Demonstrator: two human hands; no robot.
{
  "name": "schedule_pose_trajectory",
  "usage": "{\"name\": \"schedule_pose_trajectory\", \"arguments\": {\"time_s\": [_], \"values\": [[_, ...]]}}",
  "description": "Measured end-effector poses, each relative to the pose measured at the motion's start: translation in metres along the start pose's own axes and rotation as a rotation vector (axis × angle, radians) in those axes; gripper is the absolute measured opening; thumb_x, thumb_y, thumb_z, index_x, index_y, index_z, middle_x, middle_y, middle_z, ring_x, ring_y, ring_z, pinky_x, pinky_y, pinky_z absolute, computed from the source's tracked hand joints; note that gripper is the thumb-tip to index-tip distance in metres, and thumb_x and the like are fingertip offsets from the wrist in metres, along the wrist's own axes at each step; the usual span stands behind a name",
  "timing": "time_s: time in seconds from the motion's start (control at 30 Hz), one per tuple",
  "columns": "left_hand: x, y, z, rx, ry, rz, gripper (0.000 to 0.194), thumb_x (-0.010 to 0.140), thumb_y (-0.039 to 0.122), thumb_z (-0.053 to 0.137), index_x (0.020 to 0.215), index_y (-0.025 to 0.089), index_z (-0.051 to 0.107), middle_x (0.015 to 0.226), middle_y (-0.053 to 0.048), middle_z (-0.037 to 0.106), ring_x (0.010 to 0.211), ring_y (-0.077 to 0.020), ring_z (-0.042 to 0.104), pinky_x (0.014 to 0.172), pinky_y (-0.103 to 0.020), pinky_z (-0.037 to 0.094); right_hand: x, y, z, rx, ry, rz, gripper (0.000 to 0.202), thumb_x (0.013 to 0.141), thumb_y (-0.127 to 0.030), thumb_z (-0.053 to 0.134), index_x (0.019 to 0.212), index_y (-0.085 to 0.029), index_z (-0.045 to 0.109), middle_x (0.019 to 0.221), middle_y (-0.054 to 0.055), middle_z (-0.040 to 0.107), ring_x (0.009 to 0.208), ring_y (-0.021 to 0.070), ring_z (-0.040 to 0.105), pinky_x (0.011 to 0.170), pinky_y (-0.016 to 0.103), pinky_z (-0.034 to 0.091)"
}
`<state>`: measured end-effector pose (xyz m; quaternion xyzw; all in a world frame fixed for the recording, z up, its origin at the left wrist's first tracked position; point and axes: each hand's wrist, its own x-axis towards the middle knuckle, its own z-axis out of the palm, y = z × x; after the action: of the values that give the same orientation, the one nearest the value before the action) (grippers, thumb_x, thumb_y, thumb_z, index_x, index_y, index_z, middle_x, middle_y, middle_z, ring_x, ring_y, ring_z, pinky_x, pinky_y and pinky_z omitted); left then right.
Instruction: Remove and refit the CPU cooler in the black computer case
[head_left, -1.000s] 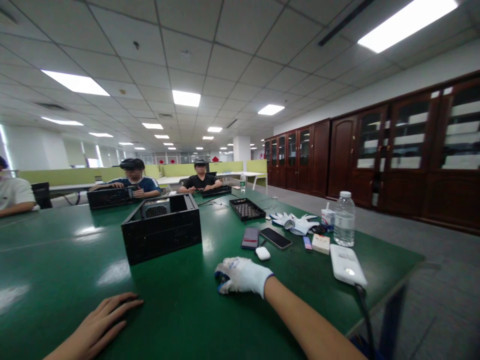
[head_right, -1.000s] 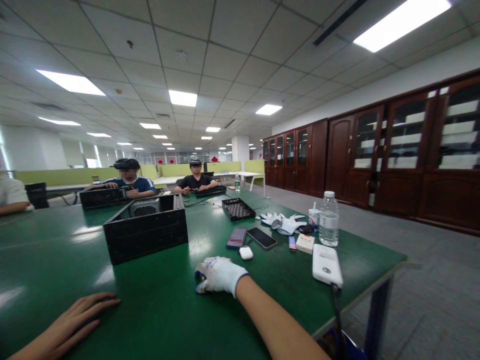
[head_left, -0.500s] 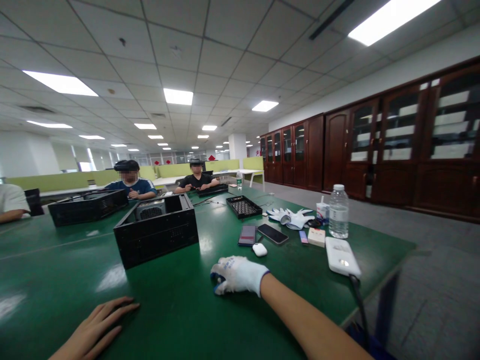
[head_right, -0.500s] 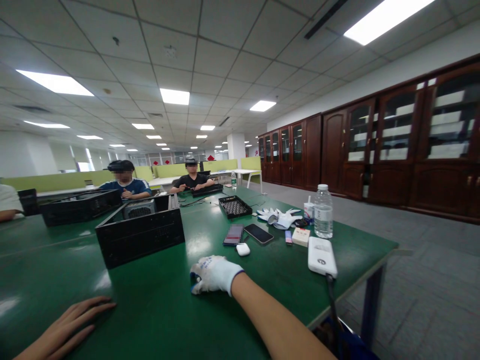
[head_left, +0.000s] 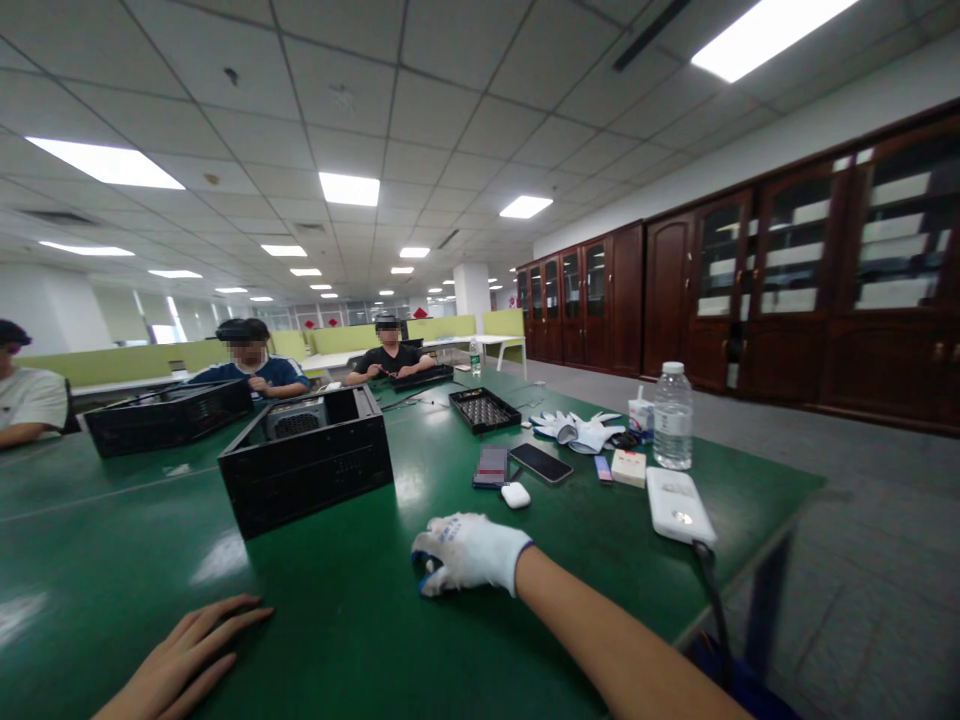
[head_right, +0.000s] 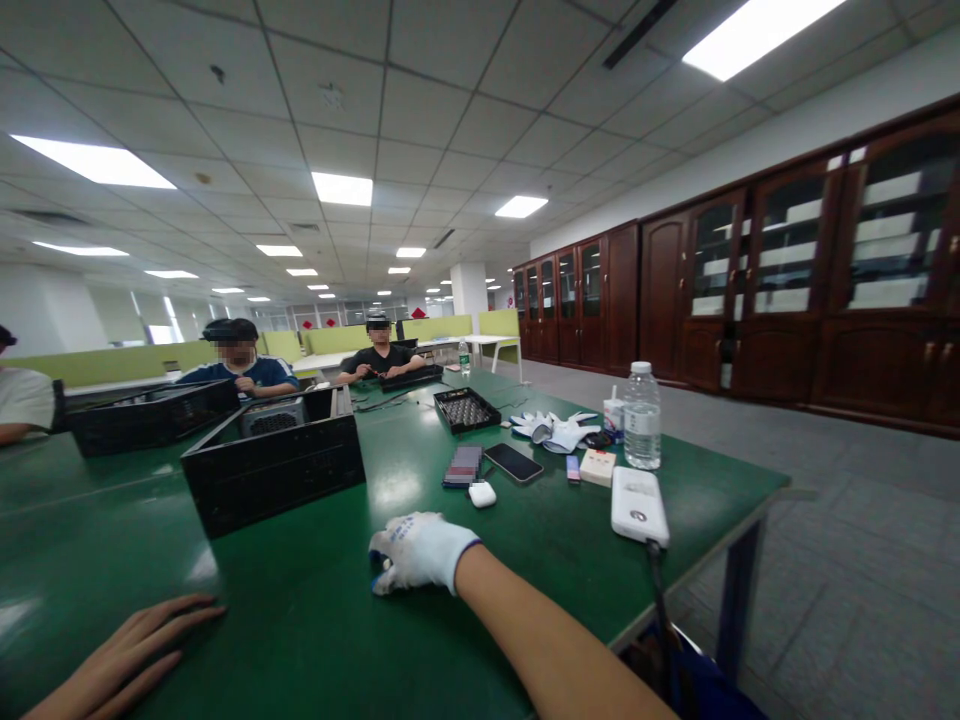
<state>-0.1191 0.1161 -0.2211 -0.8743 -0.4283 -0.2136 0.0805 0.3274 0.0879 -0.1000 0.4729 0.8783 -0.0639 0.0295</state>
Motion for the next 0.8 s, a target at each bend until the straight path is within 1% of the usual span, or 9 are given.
{"name": "schedule_pose_trajectory", "arguments": {"time_s": [0.1, 0.2, 0.3, 0.37, 0.47, 0.53, 0.63, 0.73, 0.8], "values": [[-0.001, -0.006, 0.006, -0.009, 0.007, -0.002, 0.042, 0.104, 0.040, 0.047, 0.142, 0.047, 0.064, 0.147, 0.003, 0.068, 0.130, -0.0282, 0.067, 0.110, -0.041, 0.057, 0.002, 0.002, 0.002, 0.018, 0.015, -0.005, 0.055, 0.086, -0.046, 0.071, 0.137, -0.028, 0.067, 0.132, 0.013, 0.070, 0.110, 0.0392, 0.073, 0.075, 0.046, 0.060], [-0.003, -0.009, 0.013, -0.030, 0.026, -0.008, 0.042, 0.103, 0.039, 0.047, 0.141, 0.046, 0.066, 0.146, 0.002, 0.068, 0.131, -0.0271, 0.066, 0.110, -0.040, 0.056, 0.003, 0.005, 0.004, 0.024, 0.045, -0.009, 0.053, 0.084, -0.045, 0.073, 0.135, -0.030, 0.069, 0.129, 0.011, 0.072, 0.105, 0.0367, 0.074, 0.071, 0.041, 0.059], [-0.002, -0.008, 0.013, -0.042, 0.025, -0.020, 0.041, 0.103, 0.038, 0.047, 0.138, 0.045, 0.068, 0.145, 0.002, 0.069, 0.130, -0.0273, 0.067, 0.110, -0.041, 0.056, 0.005, 0.006, 0.007, 0.008, 0.065, -0.008, 0.053, 0.081, -0.046, 0.075, 0.132, -0.032, 0.071, 0.123, 0.010, 0.075, 0.101, 0.0345, 0.076, 0.069, 0.038, 0.058], [0.001, -0.009, 0.009, -0.036, 0.011, -0.017, 0.040, 0.103, 0.037, 0.047, 0.136, 0.045, 0.069, 0.142, 0.002, 0.070, 0.128, -0.0268, 0.068, 0.109, -0.040, 0.057, 0.008, 0.003, 0.009, -0.017, 0.085, -0.023, 0.056, 0.079, -0.048, 0.076, 0.132, -0.032, 0.071, 0.119, 0.010, 0.077, 0.100, 0.0352, 0.076, 0.071, 0.040, 0.060], [0.012, -0.013, 0.003, 0.040, 0.018, 0.013, 0.040, 0.101, 0.037, 0.052, 0.136, 0.044, 0.069, 0.138, 0.001, 0.072, 0.126, -0.0281, 0.069, 0.107, -0.042, 0.059, 0.016, -0.005, 0.011, -0.112, 0.086, -0.020, 0.068, 0.074, -0.052, 0.079, 0.138, -0.030, 0.068, 0.116, 0.014, 0.078, 0.098, 0.0395, 0.076, 0.073, 0.048, 0.062], [0.026, -0.016, 0.000, 0.109, 0.084, 0.046, 0.040, 0.099, 0.037, 0.055, 0.137, 0.042, 0.069, 0.139, -0.001, 0.071, 0.127, -0.0306, 0.068, 0.108, -0.045, 0.058, 0.022, -0.010, 0.011, -0.201, 0.053, -0.004, 0.068, 0.075, -0.053, 0.078, 0.137, -0.028, 0.068, 0.115, 0.015, 0.078, 0.094, 0.0409, 0.077, 0.071, 0.050, 0.062], [0.059, -0.011, -0.008, 0.193, 0.245, 0.117, 0.042, 0.099, 0.034, 0.054, 0.138, 0.036, 0.067, 0.143, -0.005, 0.068, 0.131, -0.0331, 0.064, 0.111, -0.049, 0.054, 0.026, -0.016, 0.009, -0.297, 0.015, 0.017, 0.053, 0.080, -0.048, 0.074, 0.128, -0.027, 0.073, 0.114, 0.014, 0.078, 0.091, 0.0390, 0.078, 0.070, 0.048, 0.064], [0.107, 0.004, -0.023, 0.283, 0.350, 0.143, 0.047, 0.100, 0.031, 0.048, 0.145, 0.026, 0.061, 0.144, -0.012, 0.064, 0.134, -0.0352, 0.059, 0.112, -0.053, 0.051, 0.023, -0.016, 0.006, -0.281, 0.026, 0.015, 0.049, 0.081, -0.046, 0.074, 0.126, -0.027, 0.072, 0.119, 0.013, 0.077, 0.098, 0.0368, 0.077, 0.074, 0.045, 0.064], [0.144, 0.012, -0.036, 0.361, 0.333, 0.070, 0.050, 0.101, 0.036, 0.045, 0.145, 0.018, 0.060, 0.142, -0.019, 0.063, 0.132, -0.0379, 0.059, 0.110, -0.056, 0.051, 0.022, -0.015, 0.007, -0.249, 0.057, 0.002, 0.048, 0.084, -0.046, 0.071, 0.128, -0.027, 0.071, 0.122, 0.012, 0.075, 0.103, 0.0358, 0.076, 0.077, 0.044, 0.065]]}}
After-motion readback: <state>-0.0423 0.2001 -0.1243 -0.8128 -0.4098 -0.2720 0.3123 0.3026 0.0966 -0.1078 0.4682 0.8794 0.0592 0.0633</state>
